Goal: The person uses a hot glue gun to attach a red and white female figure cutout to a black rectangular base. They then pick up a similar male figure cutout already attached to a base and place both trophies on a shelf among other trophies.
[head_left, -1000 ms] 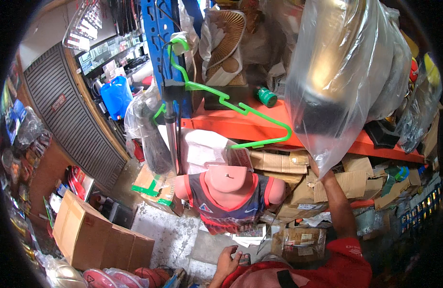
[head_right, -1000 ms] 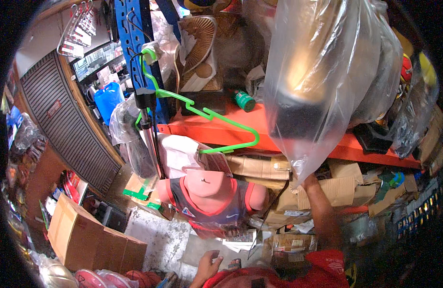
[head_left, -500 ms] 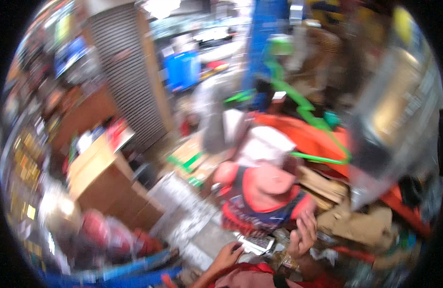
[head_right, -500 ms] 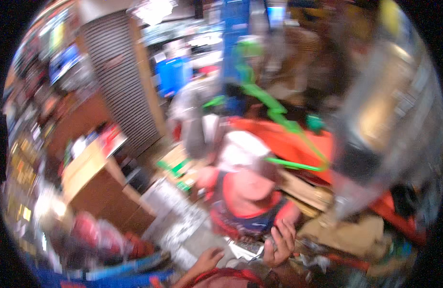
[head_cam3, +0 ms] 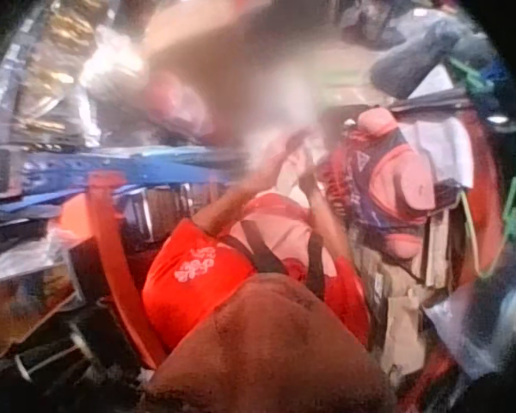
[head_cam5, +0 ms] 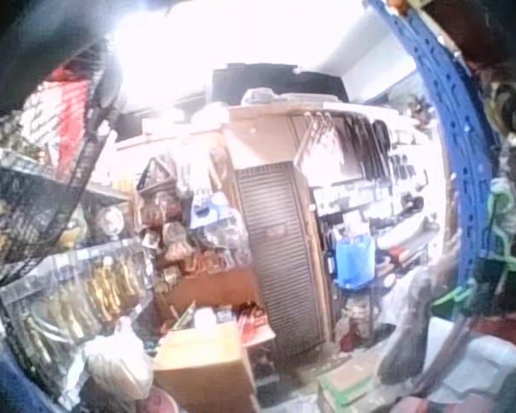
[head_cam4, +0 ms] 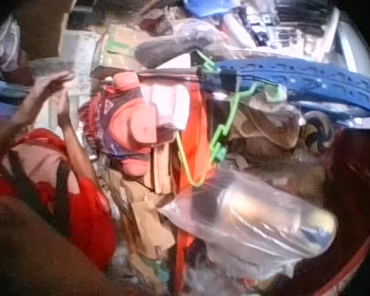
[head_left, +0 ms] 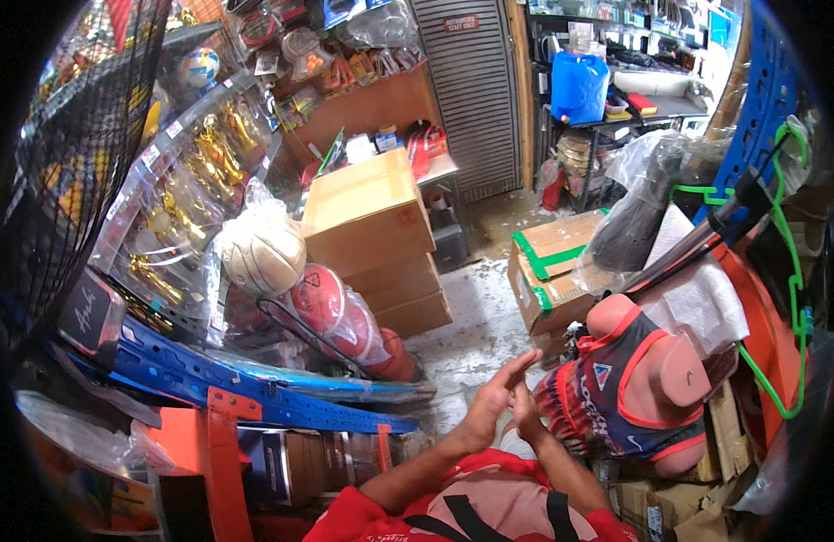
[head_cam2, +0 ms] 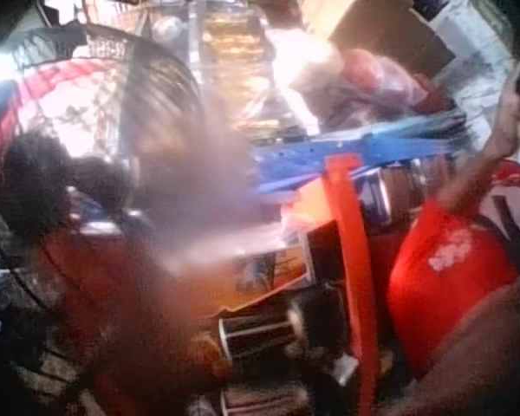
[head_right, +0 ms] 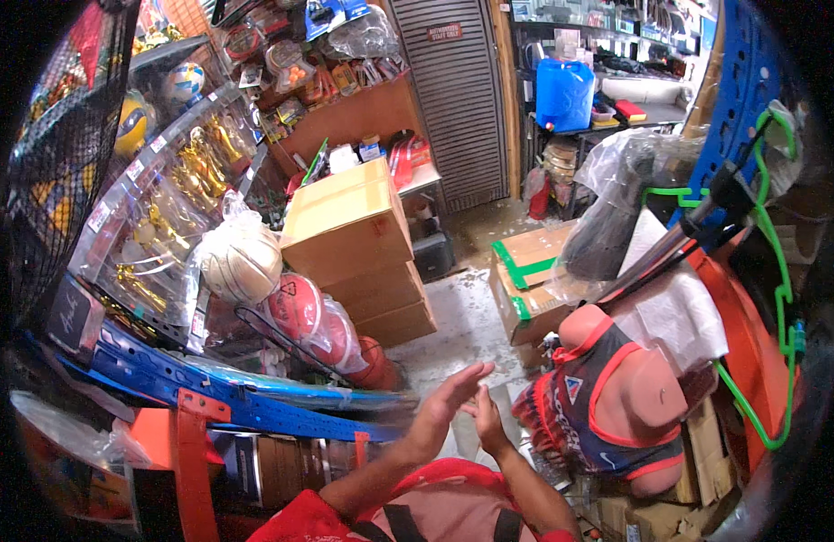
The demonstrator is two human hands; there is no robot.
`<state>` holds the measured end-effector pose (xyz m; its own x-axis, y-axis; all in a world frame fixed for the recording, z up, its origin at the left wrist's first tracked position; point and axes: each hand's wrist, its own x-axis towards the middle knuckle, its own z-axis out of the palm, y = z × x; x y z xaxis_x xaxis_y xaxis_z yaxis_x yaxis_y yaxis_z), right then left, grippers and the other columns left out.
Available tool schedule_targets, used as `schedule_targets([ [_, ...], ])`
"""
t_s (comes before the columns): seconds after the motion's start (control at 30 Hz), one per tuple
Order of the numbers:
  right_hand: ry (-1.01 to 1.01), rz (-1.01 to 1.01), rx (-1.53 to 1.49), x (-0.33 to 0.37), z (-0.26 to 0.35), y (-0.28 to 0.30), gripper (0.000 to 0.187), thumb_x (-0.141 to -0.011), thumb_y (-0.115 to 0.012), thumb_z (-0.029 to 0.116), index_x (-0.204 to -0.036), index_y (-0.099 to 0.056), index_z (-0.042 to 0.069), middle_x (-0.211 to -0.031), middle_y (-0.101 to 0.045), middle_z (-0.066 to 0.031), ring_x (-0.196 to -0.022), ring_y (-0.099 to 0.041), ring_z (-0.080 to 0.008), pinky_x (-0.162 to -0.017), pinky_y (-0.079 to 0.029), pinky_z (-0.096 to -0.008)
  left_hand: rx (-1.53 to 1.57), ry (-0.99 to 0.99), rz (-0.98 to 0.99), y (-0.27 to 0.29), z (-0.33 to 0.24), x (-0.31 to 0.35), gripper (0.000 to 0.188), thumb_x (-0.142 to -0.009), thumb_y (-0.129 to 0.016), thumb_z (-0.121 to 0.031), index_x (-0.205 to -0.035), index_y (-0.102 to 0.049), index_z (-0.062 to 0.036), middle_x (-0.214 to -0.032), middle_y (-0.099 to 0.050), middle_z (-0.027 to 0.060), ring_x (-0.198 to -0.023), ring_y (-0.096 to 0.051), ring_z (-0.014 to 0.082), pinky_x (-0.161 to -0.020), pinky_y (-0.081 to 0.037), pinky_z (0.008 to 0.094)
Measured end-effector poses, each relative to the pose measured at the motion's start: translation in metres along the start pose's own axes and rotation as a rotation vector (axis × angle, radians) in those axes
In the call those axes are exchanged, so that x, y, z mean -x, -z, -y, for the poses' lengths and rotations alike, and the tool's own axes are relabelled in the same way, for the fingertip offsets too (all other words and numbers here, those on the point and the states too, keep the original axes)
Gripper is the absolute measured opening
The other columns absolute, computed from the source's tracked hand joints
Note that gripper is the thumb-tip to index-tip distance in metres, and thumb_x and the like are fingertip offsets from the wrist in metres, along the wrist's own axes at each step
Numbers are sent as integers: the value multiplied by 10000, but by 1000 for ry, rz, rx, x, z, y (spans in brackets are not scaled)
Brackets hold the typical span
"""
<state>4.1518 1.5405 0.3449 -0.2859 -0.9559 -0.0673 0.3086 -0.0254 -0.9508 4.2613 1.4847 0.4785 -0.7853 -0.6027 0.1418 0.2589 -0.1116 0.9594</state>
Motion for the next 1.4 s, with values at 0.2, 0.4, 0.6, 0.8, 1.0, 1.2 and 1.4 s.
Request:
schedule_targets([
  [0.2, -456, 239, -784, -77, 37, -28, 914, -968, -318, 755, -1507, -371, 19, -1479, -494, -134, -1361, -482, -257, -1157, -340, -389, -1171, -284, -301, 64, 88, -37, 702, -969, -510, -523, -1475, -453, -38, -1505, -457, 228, -1438, -372, 419, -1164, -248, 579],
  [0.4, -142, 289, -735, -157, 108, 14, 780, -1039, -292, 617, -1359, -524, -56, -1237, -663, -239, -1050, -692, -319, -973, -507, -425, -1009, 397, -34, 166, 171, -75, 563, -961, -554, -431, -1347, -535, -23, -1267, -624, 262, -1181, -595, 441, -1002, -462, 538],
  [0.6, -77, -256, -584, -264, 119, 51, 526, -1036, -462, 440, -1217, -609, -32, -978, -732, -191, -776, -713, -232, -768, -579, -356, -1125, 627, 539, 193, 193, -125, 576, -964, -577, -410, -1376, -521, -11, -1311, -601, 269, -1228, -571, 427, -1047, -447, 489],
  [0.8, -174, -376, -543, -351, 114, 60, 328, -1007, -565, 347, -1125, -651, 53, -874, -718, -91, -734, -690, -160, -698, -560, -297, -1103, 552, 342, 221, 178, -223, 623, -955, -597, -409, -1410, -502, 6, -1377, -562, 264, -1288, -537, 405, -1082, -424, 458],
  [1.0, -73, -486, -419, -462, 85, 94, 268, -995, -595, 289, -1074, -666, 42, -842, -702, -71, -692, -658, -132, -663, -549, -282, -1093, 612, 295, 277, 167, -296, 641, -953, -597, -414, -1418, -496, 15, -1382, -559, 267, -1297, -529, 411, -1086, -419, 456],
  [1.2, 58, -880, -96, -615, -48, 209, 194, -934, -596, 172, -927, -688, 1, -759, -661, -65, -673, -624, -131, -620, -529, -289, -767, 670, 181, 359, 172, -370, 607, -964, -616, -353, -1418, -493, 32, -1401, -553, 275, -1256, -590, 370, -1036, -467, 414],
  [1.4, -473, -890, 808, -629, -155, 298, 274, -838, -631, 234, -664, -696, 32, -610, -687, -99, -605, -690, -204, -603, -552, -364, -363, 670, -336, 413, 157, -460, 490, -994, -604, -211, -1395, -493, 47, -1305, -622, 210, -1158, -620, 251, -996, -487, 361],
])
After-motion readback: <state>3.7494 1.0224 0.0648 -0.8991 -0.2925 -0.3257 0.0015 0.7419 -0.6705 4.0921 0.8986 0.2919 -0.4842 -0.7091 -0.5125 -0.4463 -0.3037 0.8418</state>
